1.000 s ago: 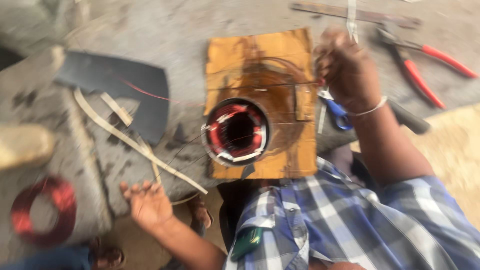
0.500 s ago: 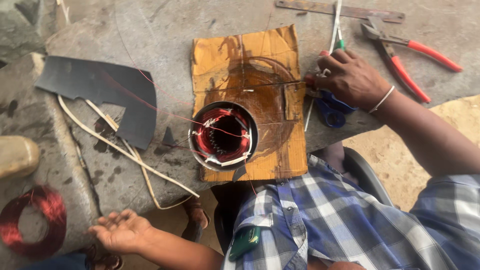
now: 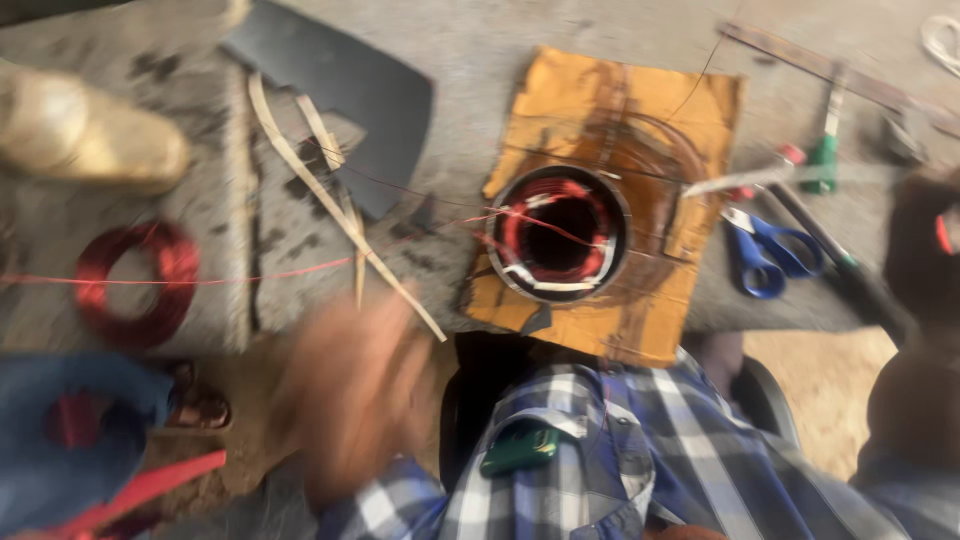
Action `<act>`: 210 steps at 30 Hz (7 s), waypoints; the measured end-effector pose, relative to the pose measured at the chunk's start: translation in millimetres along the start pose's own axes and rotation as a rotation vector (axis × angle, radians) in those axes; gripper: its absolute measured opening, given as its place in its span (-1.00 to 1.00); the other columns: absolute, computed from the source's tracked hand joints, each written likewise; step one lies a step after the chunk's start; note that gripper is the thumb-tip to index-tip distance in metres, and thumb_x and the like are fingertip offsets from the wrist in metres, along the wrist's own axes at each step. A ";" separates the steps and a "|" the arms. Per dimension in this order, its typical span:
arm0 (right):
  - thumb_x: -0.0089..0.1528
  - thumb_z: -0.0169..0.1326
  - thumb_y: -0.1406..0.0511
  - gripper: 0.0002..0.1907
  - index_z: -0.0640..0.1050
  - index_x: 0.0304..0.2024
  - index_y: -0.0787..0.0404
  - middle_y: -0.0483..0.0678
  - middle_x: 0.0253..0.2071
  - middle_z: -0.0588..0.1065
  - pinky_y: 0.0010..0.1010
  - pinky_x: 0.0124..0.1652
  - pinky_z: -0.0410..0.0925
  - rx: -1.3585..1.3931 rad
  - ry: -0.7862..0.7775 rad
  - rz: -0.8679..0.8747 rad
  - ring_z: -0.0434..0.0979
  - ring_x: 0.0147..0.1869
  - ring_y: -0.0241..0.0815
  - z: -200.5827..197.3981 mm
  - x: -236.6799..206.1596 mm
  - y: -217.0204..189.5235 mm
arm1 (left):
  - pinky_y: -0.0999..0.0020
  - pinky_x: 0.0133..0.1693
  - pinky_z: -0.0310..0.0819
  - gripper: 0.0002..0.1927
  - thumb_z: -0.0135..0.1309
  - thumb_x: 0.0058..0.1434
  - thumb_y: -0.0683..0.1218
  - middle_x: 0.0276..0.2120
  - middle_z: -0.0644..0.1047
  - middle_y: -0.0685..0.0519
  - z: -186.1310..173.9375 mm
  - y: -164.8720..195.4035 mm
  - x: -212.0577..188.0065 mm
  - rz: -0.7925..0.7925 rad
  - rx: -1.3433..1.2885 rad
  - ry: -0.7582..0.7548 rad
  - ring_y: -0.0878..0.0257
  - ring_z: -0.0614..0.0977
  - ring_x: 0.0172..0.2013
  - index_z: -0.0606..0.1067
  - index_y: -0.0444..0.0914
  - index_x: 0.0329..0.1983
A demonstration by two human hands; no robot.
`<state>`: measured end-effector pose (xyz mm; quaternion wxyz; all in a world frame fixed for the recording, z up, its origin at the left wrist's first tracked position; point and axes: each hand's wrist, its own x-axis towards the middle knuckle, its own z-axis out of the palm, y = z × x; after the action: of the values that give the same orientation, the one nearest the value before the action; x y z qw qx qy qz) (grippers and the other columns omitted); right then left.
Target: The person uses pliers and scissors to cut and strip white plastic tubing, then threads copper wire through the tubing and wraps it around a cylindrical metal core. The person repeats this process to add multiple insulated wire segments to the coil.
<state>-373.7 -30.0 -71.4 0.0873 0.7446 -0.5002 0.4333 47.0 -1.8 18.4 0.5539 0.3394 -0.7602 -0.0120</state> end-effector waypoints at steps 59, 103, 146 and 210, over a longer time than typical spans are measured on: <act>0.12 0.31 0.44 -0.76 0.60 -0.17 0.21 -0.03 -0.23 0.57 -0.30 -0.35 0.41 0.183 -0.075 0.109 0.59 -0.29 -0.06 52.8 -31.0 -176.9 | 0.06 -0.02 0.18 -0.81 0.27 0.16 -0.03 -0.14 0.56 0.04 72.2 -73.6 21.5 -0.013 0.211 -0.781 0.05 0.48 -0.02 0.65 -0.18 -0.19; 0.32 0.19 0.40 -0.87 0.53 -0.13 0.34 -0.02 -0.27 0.53 -0.43 -0.23 0.41 1.352 -0.001 1.058 0.54 -0.25 -0.25 -6.3 -221.1 23.0 | 0.47 -0.13 0.58 -0.73 0.17 0.41 -0.23 -0.22 0.61 0.03 332.8 46.1 -166.5 -0.910 -1.125 -0.326 0.35 0.63 -0.23 0.54 -0.44 0.13; 0.25 0.15 0.26 -0.64 0.57 0.06 0.29 0.14 -0.01 0.57 -0.15 -0.05 0.47 -0.044 -0.464 0.440 0.61 -0.03 0.08 -14.0 -147.0 23.9 | 0.58 -0.26 0.45 -0.80 0.12 0.41 -0.12 -0.26 0.65 0.08 324.7 -3.3 -195.2 -1.155 -1.130 -0.236 0.47 0.58 -0.31 0.55 -0.34 -0.02; 0.09 0.25 -0.29 -0.10 0.40 0.08 0.30 0.00 -0.20 0.38 -0.40 -0.26 0.26 2.407 -0.312 1.405 0.37 -0.22 -0.15 22.1 -259.7 -11.3 | 0.23 0.12 0.49 -0.89 -0.19 0.61 -0.14 0.03 0.56 -0.11 322.0 3.5 -190.2 -1.127 -1.686 -0.184 0.14 0.59 0.08 0.36 -0.18 0.10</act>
<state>-384.3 136.8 -271.7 -0.8842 -0.0007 -0.0947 0.4574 -198.9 -13.6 -263.1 0.4660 0.1448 -0.2734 -0.8289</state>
